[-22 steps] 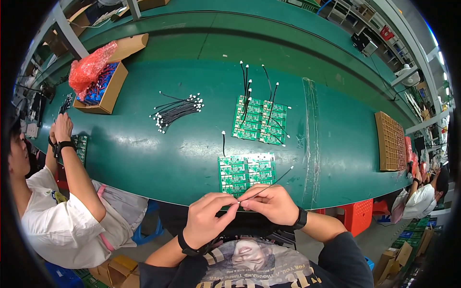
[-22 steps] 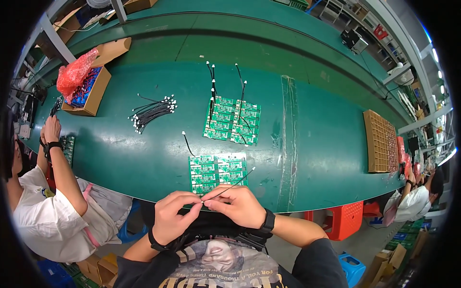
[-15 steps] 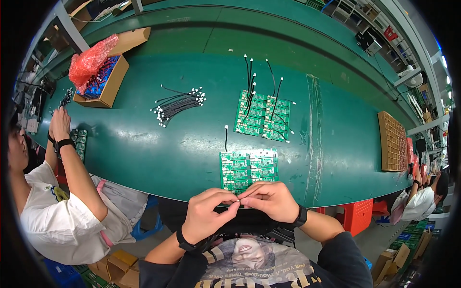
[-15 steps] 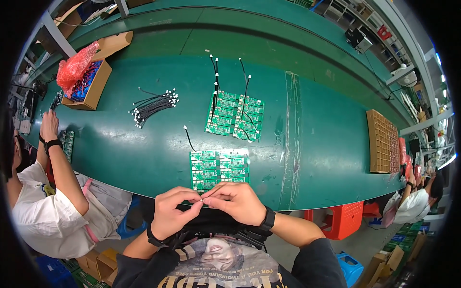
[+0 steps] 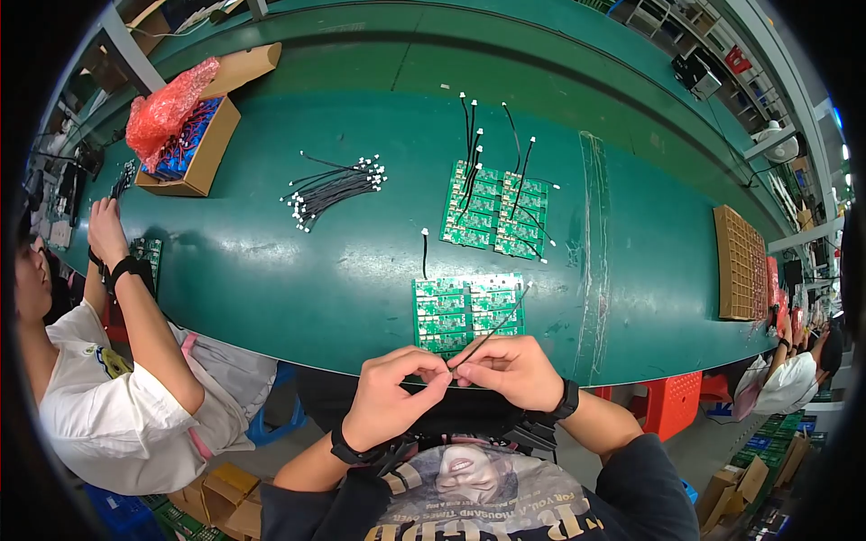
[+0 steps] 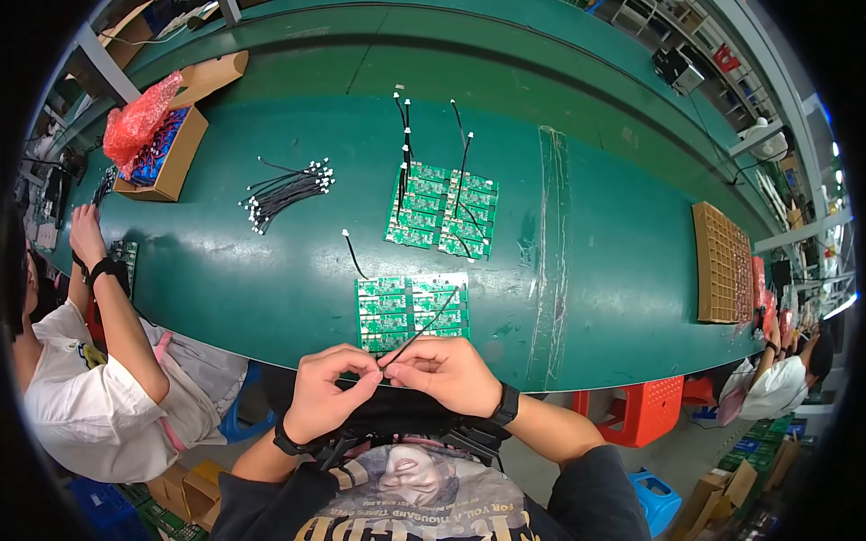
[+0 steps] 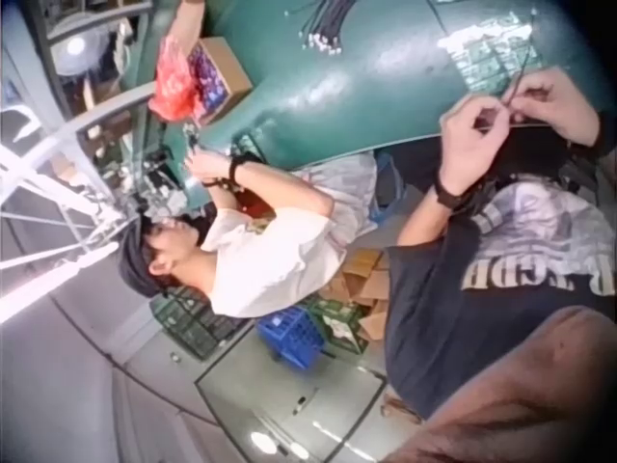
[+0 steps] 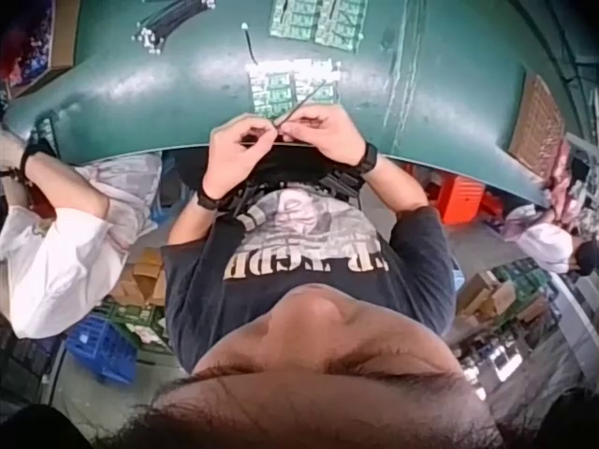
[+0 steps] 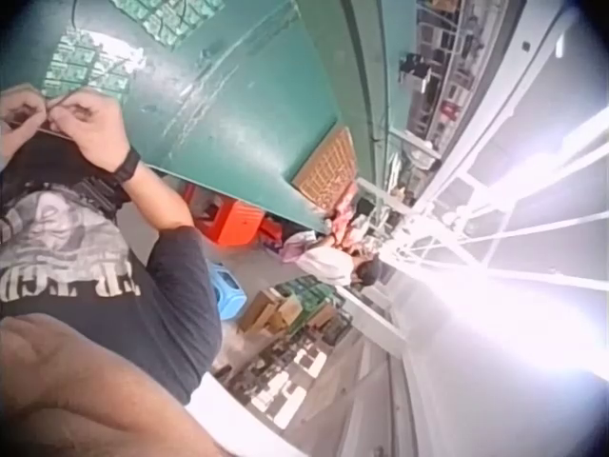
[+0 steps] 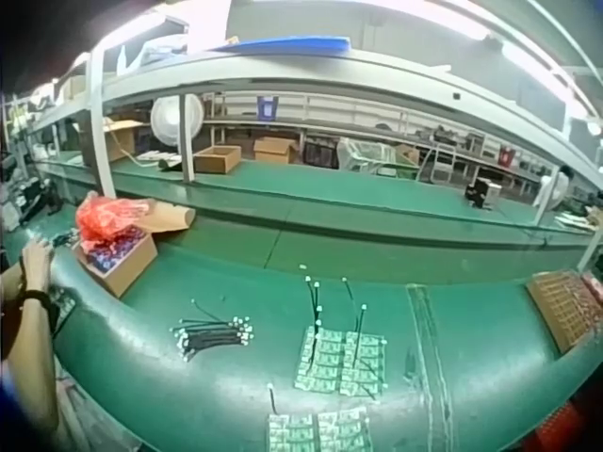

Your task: The person picks up wires from a pile and inserts them into circuit boards, repeating this process several times. They then pick up a stack of circuit boards and place it on the table before continuing to insert more wires.

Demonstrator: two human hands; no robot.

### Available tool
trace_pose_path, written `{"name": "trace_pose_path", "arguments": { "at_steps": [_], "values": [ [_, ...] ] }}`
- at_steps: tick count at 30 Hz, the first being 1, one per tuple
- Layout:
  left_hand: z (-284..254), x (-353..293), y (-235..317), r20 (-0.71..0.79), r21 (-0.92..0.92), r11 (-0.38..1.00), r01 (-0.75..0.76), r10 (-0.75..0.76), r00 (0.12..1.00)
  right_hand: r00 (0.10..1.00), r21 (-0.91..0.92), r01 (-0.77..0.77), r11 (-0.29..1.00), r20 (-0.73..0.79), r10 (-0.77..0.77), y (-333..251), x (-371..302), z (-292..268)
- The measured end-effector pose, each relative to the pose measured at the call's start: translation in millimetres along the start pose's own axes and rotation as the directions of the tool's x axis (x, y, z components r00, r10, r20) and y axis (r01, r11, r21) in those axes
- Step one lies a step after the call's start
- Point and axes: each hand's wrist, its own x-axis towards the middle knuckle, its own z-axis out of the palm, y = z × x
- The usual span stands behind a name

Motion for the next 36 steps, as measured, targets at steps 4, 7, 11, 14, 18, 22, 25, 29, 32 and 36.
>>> {"name": "trace_pose_path", "arguments": {
  "at_steps": [4,7,11,14,18,22,25,29,32,36],
  "values": [
    [3.1,0.5,0.9,0.012,0.001,1.0,0.001,-0.001,1.0,1.0,-0.021,-0.006,1.0,0.001,0.006,2.6,-1.1,-1.1],
    [3.9,0.6,-0.6,0.013,-0.005,1.0,0.009,-0.009,1.0,1.0,-0.036,0.015,0.999,-0.024,-0.016,3.4,-1.4,-1.3],
    [4.3,0.5,-5.5,0.021,-0.021,0.999,0.028,-0.028,0.999,0.996,-0.006,-0.052,0.999,-0.072,0.052,-0.2,1.6,0.1],
    [3.5,0.2,-7.2,0.026,-0.028,0.999,0.036,-0.035,0.999,0.996,0.02,-0.054,0.998,-0.068,0.055,-0.3,2.3,-2.4],
    [2.4,1.1,-7.0,0.036,-0.017,0.999,0.048,-0.047,0.998,0.996,-0.037,-0.063,0.997,-0.067,0.061,1.9,2.4,-3.0],
    [2.0,0.9,-6.2,0.059,-0.008,0.998,0.061,-0.061,0.996,0.998,-0.363,0.038,0.931,-0.025,-0.05,-5.7,3.4,-6.0],
    [2.0,-0.6,-6.7,0.05,-0.002,0.999,0.053,-0.053,0.997,0.994,-0.509,0.102,0.855,0.021,-0.106,-13.7,5.3,-4.9],
    [0.9,0.8,-7.3,0.065,0.075,0.996,0.043,-0.047,0.997,0.992,-0.541,0.126,0.832,0.045,-0.121,-21.3,7.9,-2.9],
    [-4.9,0.6,-9.3,0.057,0.197,0.976,-0.09,0.08,0.995,0.99,-0.551,0.137,0.823,0.047,-0.134,-25.1,11.3,-4.0],
    [-16.5,4.2,-11.0,0.083,0.504,0.823,-0.263,0.257,0.963,0.95,-0.693,0.254,0.675,0.048,-0.307,-34.5,26.1,-14.1]
  ]
}}
